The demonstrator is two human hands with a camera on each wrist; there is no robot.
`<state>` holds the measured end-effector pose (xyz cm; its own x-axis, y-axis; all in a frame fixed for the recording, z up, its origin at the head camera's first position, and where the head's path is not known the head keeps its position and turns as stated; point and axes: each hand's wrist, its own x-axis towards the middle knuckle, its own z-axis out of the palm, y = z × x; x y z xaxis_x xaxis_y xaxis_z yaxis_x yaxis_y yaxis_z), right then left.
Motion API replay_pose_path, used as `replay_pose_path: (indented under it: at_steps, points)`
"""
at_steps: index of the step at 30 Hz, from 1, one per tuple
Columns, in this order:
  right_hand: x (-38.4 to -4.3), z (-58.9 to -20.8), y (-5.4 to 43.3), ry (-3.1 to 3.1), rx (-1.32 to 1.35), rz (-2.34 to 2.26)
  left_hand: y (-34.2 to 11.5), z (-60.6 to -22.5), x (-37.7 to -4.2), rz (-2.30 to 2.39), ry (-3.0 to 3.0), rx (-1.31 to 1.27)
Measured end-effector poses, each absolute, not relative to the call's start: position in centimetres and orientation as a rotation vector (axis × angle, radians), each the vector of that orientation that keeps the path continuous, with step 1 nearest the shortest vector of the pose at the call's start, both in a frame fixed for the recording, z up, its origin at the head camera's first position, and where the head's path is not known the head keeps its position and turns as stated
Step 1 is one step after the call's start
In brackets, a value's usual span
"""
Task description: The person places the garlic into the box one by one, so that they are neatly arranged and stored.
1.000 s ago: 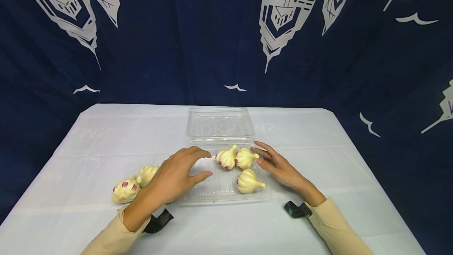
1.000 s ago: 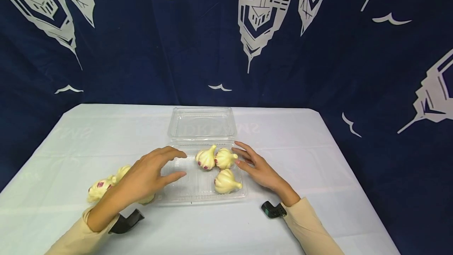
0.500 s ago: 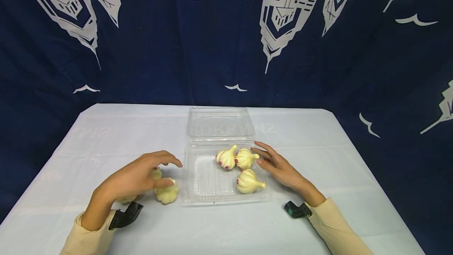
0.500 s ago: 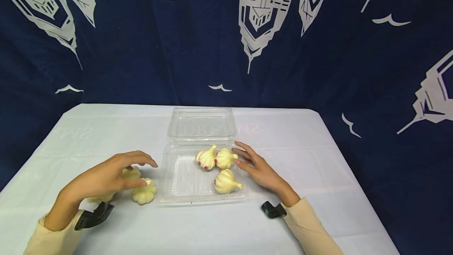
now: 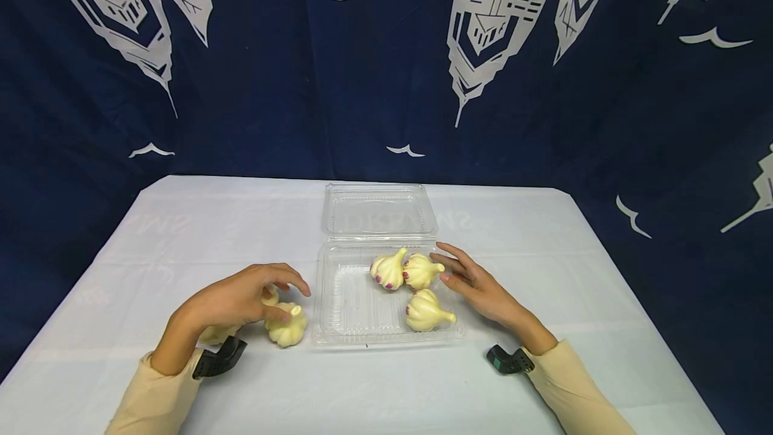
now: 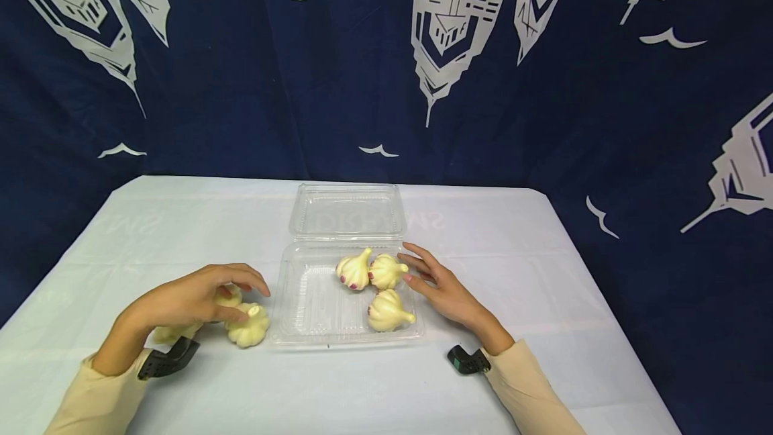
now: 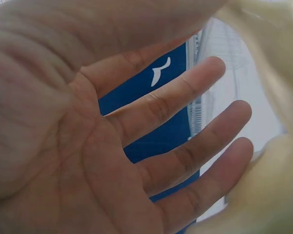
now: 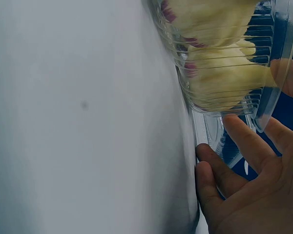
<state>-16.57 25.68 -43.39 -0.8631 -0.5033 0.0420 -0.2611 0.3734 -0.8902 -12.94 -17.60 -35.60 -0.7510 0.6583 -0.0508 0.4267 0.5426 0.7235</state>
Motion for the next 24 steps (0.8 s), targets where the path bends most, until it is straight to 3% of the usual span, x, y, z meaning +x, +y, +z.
replay_pose_path:
  at_steps: [24]
  points:
    - [-16.51, -43.37, 25.67, 2.395, -0.673, -1.494, -17.62, -35.92, -13.36, 0.948, 2.474, 0.841]
